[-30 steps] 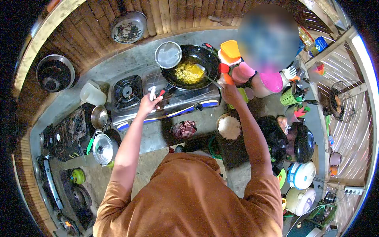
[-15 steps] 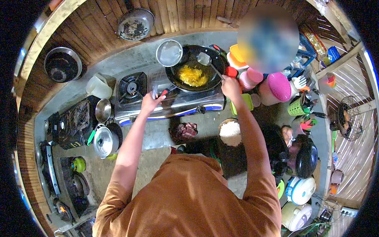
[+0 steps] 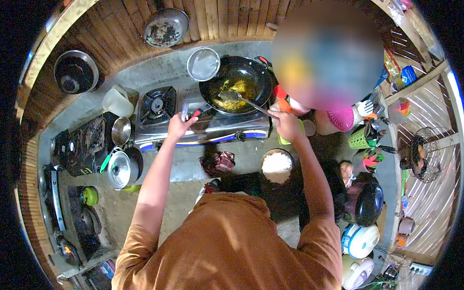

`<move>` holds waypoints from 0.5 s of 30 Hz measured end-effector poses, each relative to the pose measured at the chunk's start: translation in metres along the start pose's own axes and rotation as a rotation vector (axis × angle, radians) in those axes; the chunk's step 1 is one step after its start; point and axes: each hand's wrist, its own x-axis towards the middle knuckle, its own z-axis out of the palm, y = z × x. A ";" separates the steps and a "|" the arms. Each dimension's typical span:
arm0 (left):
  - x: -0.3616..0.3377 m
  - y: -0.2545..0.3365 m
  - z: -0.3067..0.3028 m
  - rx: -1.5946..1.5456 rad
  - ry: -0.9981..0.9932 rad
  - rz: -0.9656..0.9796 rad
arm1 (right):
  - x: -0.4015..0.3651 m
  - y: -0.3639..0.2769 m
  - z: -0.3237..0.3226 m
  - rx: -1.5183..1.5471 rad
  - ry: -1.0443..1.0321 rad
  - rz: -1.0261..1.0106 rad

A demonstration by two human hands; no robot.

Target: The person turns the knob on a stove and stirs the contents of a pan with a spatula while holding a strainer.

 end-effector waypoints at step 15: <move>0.003 -0.003 0.002 0.054 0.024 0.009 | -0.001 -0.052 0.026 -0.370 -0.088 0.019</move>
